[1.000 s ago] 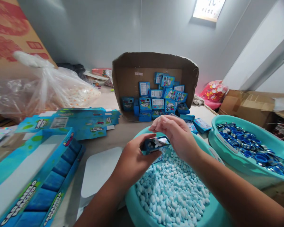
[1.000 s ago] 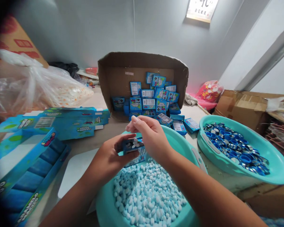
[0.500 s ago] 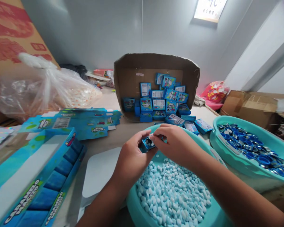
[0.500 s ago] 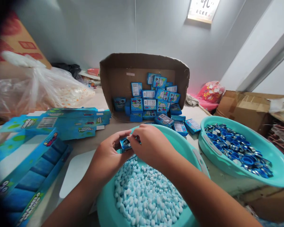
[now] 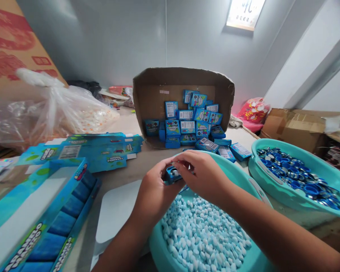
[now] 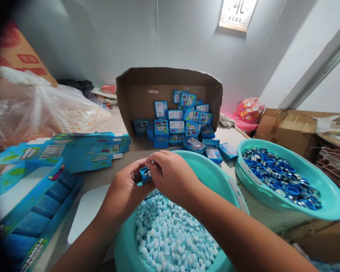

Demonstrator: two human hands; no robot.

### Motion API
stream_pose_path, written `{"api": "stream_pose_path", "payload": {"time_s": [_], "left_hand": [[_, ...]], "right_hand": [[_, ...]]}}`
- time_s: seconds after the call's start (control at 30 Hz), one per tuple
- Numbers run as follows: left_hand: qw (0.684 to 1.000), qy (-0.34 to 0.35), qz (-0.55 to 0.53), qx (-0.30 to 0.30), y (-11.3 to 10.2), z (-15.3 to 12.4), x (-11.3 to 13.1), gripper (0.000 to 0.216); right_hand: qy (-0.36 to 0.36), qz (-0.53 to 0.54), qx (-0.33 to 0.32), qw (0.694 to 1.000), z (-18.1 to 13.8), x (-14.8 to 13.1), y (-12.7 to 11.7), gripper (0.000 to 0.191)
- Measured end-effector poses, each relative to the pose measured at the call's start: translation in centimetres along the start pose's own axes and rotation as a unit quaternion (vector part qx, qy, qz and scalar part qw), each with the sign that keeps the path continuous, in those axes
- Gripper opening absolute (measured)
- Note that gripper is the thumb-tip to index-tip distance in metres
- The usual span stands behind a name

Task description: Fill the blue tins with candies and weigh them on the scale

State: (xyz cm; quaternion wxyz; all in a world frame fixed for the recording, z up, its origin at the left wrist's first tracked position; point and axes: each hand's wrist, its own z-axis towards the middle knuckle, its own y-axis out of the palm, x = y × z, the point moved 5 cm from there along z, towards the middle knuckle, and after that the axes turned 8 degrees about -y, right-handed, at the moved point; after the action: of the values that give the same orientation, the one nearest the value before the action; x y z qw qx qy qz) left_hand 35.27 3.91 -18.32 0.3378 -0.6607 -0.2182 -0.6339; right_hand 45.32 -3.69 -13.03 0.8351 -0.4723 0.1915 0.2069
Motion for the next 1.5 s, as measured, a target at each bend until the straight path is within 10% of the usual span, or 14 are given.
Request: {"api": "stream_pose_path", "payload": {"time_s": [0.57,0.9,1.1,1.5], "left_hand": [[0.984,0.149,0.077,0.064,-0.9,-0.8,0.8,0.049],[0.975,0.164,0.108,0.101,-1.1,-1.3,1.4,0.052],[0.994,0.054,0.087,0.032,-0.2,-0.3,-0.1,0.048],[0.987,0.135,0.071,0.051,-0.6,-1.3,0.8,0.026]], "right_hand": [[-0.132,0.046,0.052,0.989,-0.4,-2.3,-1.7,0.012],[0.082,0.256,0.285,0.920,0.2,3.9,-4.0,0.038],[0.106,0.256,0.265,0.924,0.5,5.5,-3.0,0.044],[0.117,0.311,0.169,0.928,0.5,4.1,-1.3,0.045]]}}
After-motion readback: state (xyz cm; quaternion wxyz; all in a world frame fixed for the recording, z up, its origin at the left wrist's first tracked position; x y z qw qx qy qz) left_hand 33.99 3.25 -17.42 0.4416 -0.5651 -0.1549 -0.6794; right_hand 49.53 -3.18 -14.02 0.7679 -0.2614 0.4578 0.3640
